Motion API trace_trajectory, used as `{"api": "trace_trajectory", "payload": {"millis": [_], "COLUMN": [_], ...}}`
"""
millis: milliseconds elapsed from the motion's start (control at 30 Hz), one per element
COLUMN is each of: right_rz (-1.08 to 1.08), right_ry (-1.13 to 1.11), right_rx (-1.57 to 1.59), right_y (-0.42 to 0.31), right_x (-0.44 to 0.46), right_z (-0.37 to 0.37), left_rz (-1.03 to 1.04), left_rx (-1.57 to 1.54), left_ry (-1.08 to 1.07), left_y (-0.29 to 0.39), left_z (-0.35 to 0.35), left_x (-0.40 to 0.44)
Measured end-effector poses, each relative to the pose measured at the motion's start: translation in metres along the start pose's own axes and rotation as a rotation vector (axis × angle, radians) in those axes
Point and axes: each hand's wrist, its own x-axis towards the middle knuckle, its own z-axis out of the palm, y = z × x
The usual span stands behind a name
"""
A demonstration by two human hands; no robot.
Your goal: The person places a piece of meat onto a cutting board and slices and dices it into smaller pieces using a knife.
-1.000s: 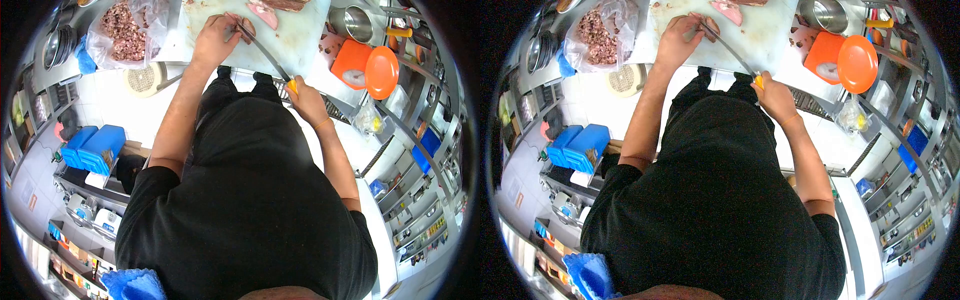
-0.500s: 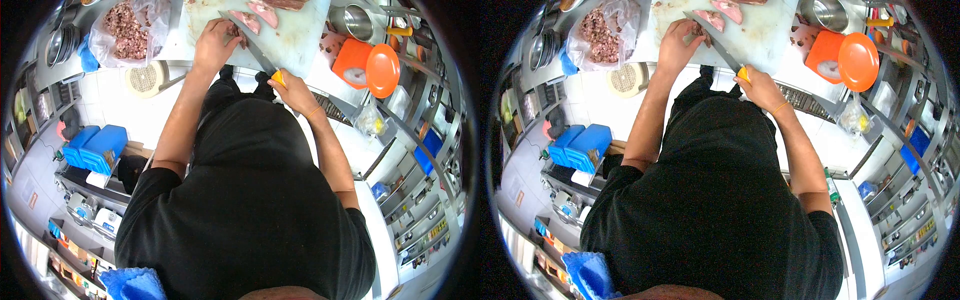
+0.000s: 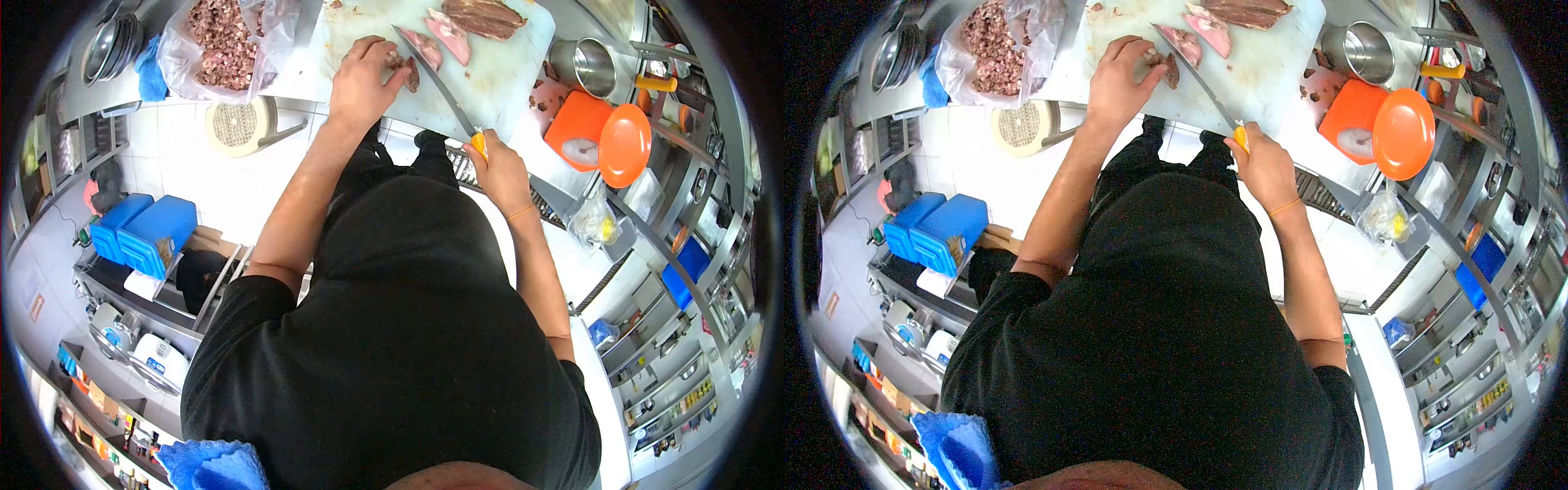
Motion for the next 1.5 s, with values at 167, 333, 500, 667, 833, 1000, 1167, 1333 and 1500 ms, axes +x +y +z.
{"api": "trace_trajectory", "payload": {"millis": [167, 333, 500, 667, 833, 1000, 1167, 1333, 1500], "right_rz": [-0.056, -0.060, -0.034, 0.021, 0.018, 0.043, 0.005, 0.071, 0.001], "right_ry": [0.086, 0.070, 0.102, 0.002, 0.042, 0.025, 0.057, 0.005, 0.040], "right_rx": [-0.053, -0.104, -0.107, -0.141, -0.193, -0.258, -0.281, -0.179, -0.140], "right_y": [0.000, -0.026, -0.044, -0.062, -0.080, -0.076, -0.065, -0.067, -0.076], "right_x": [0.002, 0.022, 0.026, 0.016, 0.021, 0.016, 0.017, 0.036, 0.077], "right_z": [0.016, 0.024, 0.016, 0.005, 0.008, 0.020, 0.033, 0.039, 0.039], "left_rz": [0.010, 0.059, 0.103, 0.256, 0.248, 0.223, 0.232, 0.246, 0.220], "left_rx": [0.026, 0.112, 0.124, 0.144, 0.089, 0.088, 0.124, 0.096, 0.079], "left_ry": [-0.009, -0.096, -0.039, -0.159, -0.120, -0.105, -0.148, -0.183, -0.200], "left_y": [-0.018, -0.018, -0.009, -0.017, -0.019, -0.015, -0.014, -0.020, -0.017], "left_z": [-0.006, -0.011, -0.018, -0.019, -0.004, -0.005, -0.006, -0.001, -0.003], "left_x": [-0.002, 0.000, -0.007, -0.012, -0.010, -0.008, -0.005, -0.002, -0.005]}}
